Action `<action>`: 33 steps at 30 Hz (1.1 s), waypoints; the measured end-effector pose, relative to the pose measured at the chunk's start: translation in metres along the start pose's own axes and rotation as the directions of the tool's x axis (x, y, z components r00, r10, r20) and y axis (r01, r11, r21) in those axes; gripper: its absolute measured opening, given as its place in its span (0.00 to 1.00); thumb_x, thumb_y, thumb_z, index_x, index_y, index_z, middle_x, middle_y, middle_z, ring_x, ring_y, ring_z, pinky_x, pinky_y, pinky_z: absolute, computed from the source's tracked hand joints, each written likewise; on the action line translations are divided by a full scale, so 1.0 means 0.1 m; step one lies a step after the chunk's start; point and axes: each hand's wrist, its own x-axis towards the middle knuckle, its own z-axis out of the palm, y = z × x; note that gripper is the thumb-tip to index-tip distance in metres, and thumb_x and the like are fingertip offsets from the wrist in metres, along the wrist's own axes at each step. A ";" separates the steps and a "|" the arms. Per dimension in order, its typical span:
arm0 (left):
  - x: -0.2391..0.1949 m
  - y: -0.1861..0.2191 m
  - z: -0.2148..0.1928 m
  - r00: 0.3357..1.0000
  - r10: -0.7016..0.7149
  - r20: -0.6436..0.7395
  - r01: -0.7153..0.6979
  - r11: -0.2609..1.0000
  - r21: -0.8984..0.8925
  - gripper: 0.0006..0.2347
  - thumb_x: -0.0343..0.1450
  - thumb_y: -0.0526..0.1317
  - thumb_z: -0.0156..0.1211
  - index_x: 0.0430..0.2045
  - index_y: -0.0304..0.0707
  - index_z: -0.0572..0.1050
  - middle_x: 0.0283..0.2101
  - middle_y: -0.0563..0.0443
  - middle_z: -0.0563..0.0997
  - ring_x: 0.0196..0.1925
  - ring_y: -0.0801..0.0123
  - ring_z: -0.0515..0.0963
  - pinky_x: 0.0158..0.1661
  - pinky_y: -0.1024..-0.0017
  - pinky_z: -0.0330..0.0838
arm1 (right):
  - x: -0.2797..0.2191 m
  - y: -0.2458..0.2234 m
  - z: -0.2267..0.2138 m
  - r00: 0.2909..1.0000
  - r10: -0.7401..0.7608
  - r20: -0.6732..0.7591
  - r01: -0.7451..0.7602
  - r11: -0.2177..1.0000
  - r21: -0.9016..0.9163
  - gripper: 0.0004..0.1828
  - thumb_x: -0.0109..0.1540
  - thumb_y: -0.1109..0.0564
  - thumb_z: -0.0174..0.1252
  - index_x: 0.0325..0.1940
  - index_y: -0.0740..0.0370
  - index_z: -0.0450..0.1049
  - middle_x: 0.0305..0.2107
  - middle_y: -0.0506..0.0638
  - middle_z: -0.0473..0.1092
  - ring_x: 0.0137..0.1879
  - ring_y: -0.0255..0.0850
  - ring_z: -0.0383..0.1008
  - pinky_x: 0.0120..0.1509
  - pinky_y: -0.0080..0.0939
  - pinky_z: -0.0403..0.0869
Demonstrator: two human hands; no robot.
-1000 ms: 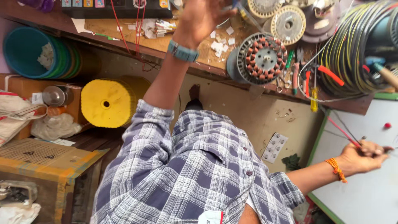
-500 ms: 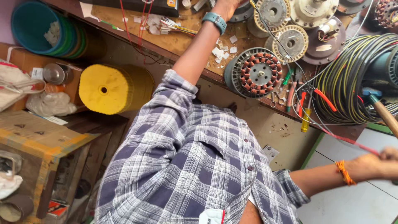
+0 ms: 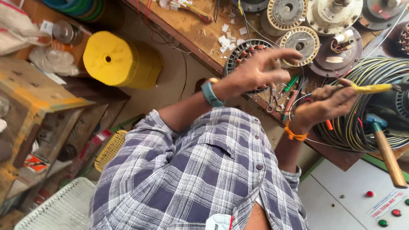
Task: The person repairs an electrical stator by hand, using a screwdriver to adjust copper windings and a pair of scissors to cut and insert white insulating tape into the slots. The person works at a cluttered workbench with multiple stators and tools visible.
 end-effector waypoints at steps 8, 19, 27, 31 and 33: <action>0.12 -0.31 0.70 0.947 0.256 -0.193 -0.301 0.919 -0.256 0.09 0.82 0.38 0.56 0.45 0.32 0.82 0.61 0.47 0.77 0.66 0.67 0.76 0.70 0.65 0.68 | -0.20 0.02 0.21 0.965 0.151 0.214 -0.110 0.975 -0.192 0.15 0.75 0.49 0.44 0.47 0.64 0.67 0.24 0.44 0.61 0.24 0.27 0.57 0.26 0.25 0.57; -0.11 -0.16 0.75 0.963 0.177 -0.205 -0.253 0.858 -0.447 0.10 0.81 0.37 0.51 0.49 0.27 0.77 0.37 0.53 0.78 0.38 0.75 0.74 0.40 0.76 0.71 | 0.27 0.35 -0.06 0.835 0.426 0.349 -0.370 0.903 -0.217 0.13 0.74 0.50 0.47 0.45 0.62 0.69 0.30 0.44 0.66 0.34 0.31 0.63 0.37 0.32 0.64; -0.35 0.62 0.19 0.982 -0.119 -0.149 0.101 0.987 -0.126 0.11 0.80 0.42 0.45 0.46 0.35 0.72 0.24 0.55 0.75 0.22 0.79 0.69 0.25 0.78 0.64 | 0.32 1.18 -1.16 0.733 0.667 0.131 -0.670 0.742 -0.030 0.15 0.69 0.49 0.46 0.45 0.62 0.72 0.29 0.49 0.72 0.35 0.40 0.75 0.42 0.40 0.78; -0.57 0.49 -0.09 0.929 0.055 -0.366 0.050 0.961 0.271 0.11 0.79 0.43 0.51 0.31 0.35 0.74 0.23 0.53 0.81 0.21 0.77 0.76 0.23 0.75 0.68 | 0.33 1.59 -1.42 0.667 0.699 0.258 -0.692 0.710 -0.133 0.21 0.76 0.37 0.53 0.44 0.57 0.71 0.27 0.46 0.68 0.28 0.36 0.67 0.29 0.35 0.67; -0.68 0.24 -0.39 0.876 0.323 -0.357 -0.056 0.804 0.591 0.12 0.80 0.41 0.56 0.28 0.33 0.76 0.23 0.51 0.79 0.23 0.75 0.75 0.27 0.70 0.66 | 0.56 1.76 -1.44 0.723 0.677 0.134 -0.426 0.590 -0.686 0.27 0.73 0.40 0.49 0.33 0.63 0.75 0.24 0.53 0.77 0.24 0.41 0.75 0.26 0.40 0.70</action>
